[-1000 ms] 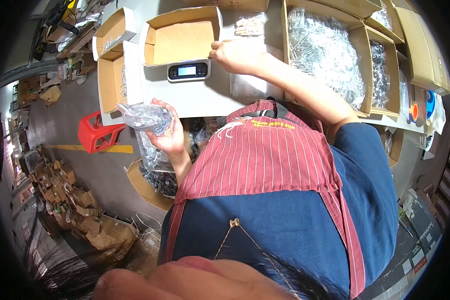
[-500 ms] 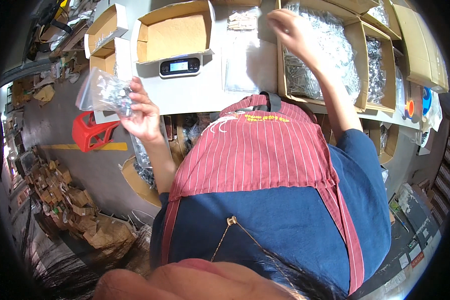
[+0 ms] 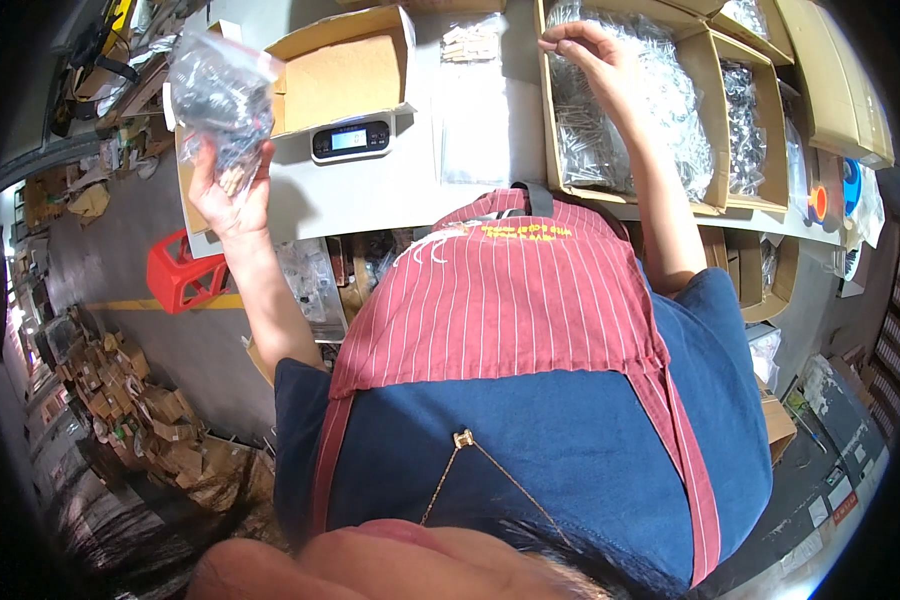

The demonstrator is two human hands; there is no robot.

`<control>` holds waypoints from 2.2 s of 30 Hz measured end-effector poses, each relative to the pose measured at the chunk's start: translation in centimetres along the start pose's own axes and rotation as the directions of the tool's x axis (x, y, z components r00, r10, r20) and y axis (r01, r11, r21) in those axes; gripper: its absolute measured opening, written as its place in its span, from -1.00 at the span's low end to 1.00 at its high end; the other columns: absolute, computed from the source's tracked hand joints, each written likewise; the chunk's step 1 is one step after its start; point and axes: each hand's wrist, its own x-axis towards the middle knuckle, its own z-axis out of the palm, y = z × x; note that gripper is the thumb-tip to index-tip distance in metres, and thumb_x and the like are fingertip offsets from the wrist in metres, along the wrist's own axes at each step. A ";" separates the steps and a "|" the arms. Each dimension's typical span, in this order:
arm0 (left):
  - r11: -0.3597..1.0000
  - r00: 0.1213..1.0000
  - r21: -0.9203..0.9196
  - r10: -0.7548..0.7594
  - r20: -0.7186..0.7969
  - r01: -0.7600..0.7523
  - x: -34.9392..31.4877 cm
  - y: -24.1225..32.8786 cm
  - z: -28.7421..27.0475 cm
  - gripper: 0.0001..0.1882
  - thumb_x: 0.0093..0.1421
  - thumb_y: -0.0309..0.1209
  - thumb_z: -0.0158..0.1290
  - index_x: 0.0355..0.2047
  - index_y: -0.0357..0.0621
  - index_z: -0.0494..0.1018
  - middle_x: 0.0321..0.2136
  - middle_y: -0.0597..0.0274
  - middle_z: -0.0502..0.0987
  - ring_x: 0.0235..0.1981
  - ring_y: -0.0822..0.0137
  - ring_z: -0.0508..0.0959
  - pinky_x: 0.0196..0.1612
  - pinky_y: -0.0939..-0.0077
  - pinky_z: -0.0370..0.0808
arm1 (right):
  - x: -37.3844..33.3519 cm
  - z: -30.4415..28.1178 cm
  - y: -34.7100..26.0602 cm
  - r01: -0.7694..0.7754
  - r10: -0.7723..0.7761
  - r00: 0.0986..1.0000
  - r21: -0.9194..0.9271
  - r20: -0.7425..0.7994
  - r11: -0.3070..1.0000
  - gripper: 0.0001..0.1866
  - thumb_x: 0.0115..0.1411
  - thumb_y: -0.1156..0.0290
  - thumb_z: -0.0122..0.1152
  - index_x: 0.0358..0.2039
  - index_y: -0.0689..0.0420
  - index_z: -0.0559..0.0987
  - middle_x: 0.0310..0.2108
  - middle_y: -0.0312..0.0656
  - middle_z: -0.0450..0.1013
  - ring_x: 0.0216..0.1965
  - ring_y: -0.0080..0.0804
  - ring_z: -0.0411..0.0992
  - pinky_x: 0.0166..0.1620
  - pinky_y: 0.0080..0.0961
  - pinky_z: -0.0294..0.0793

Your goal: The person takes a small plastic bag and places several wooden dowels and metal screws into it, then weighs the filled bag on a digital scale and places it into a larger bin.

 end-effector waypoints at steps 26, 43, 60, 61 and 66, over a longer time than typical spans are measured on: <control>0.996 0.984 0.029 -0.076 -0.159 0.081 2.3 -1.3 -1.2 -0.64 0.21 -0.53 -0.01 0.01 -0.45 0.33 -0.10 -0.20 0.52 -0.13 -0.14 0.59 -0.18 -0.16 0.64 | 0.1 -0.3 -1.0 -0.077 0.076 0.997 0.042 0.018 0.996 -0.76 0.33 0.39 0.08 -0.07 0.20 0.58 -0.18 -0.22 0.58 -0.06 -0.49 0.53 0.10 -0.52 0.45; 0.998 0.986 -0.027 -0.054 -0.155 0.050 1.6 -1.0 -1.4 -0.56 0.17 -0.48 -0.03 0.06 -0.39 0.30 -0.03 -0.21 0.48 -0.06 -0.20 0.53 -0.07 -0.34 0.52 | 0.2 -0.1 -1.1 -0.108 0.109 0.994 0.071 -0.003 0.992 -0.77 0.32 0.41 0.07 -0.10 0.21 0.59 -0.20 -0.25 0.59 -0.12 -0.55 0.50 0.05 -0.55 0.43; 0.984 0.993 0.155 0.102 -0.065 -0.091 1.4 -2.2 -0.9 -0.24 -0.28 -0.73 -0.13 0.10 -0.39 0.35 -0.07 -0.06 0.51 -0.08 0.12 0.55 0.07 0.23 0.53 | 0.3 0.2 -1.8 -0.155 0.157 0.988 0.089 -0.016 0.984 -0.78 0.31 0.45 0.05 -0.11 0.22 0.58 -0.20 -0.23 0.57 -0.09 -0.52 0.53 0.06 -0.55 0.45; 0.982 0.996 0.165 0.091 -0.021 -0.087 1.2 -2.3 -0.6 -0.22 -0.30 -0.73 -0.13 0.11 -0.40 0.34 -0.07 -0.06 0.51 -0.07 0.12 0.55 0.06 0.25 0.54 | 0.3 0.2 -1.8 -0.153 0.154 0.988 0.090 -0.008 0.984 -0.78 0.31 0.45 0.05 -0.11 0.22 0.58 -0.20 -0.23 0.57 -0.09 -0.52 0.53 0.06 -0.55 0.45; 1.000 0.985 -0.021 0.005 0.173 -0.001 0.7 -2.4 -3.7 -0.25 -0.31 -0.68 -0.15 0.06 -0.44 0.38 -0.12 -0.06 0.54 -0.31 0.26 0.57 -0.27 0.53 0.58 | 0.2 0.3 -1.9 -0.142 0.145 0.989 0.102 -0.016 0.985 -0.77 0.31 0.43 0.05 -0.11 0.22 0.59 -0.21 -0.23 0.58 -0.11 -0.53 0.53 0.05 -0.55 0.44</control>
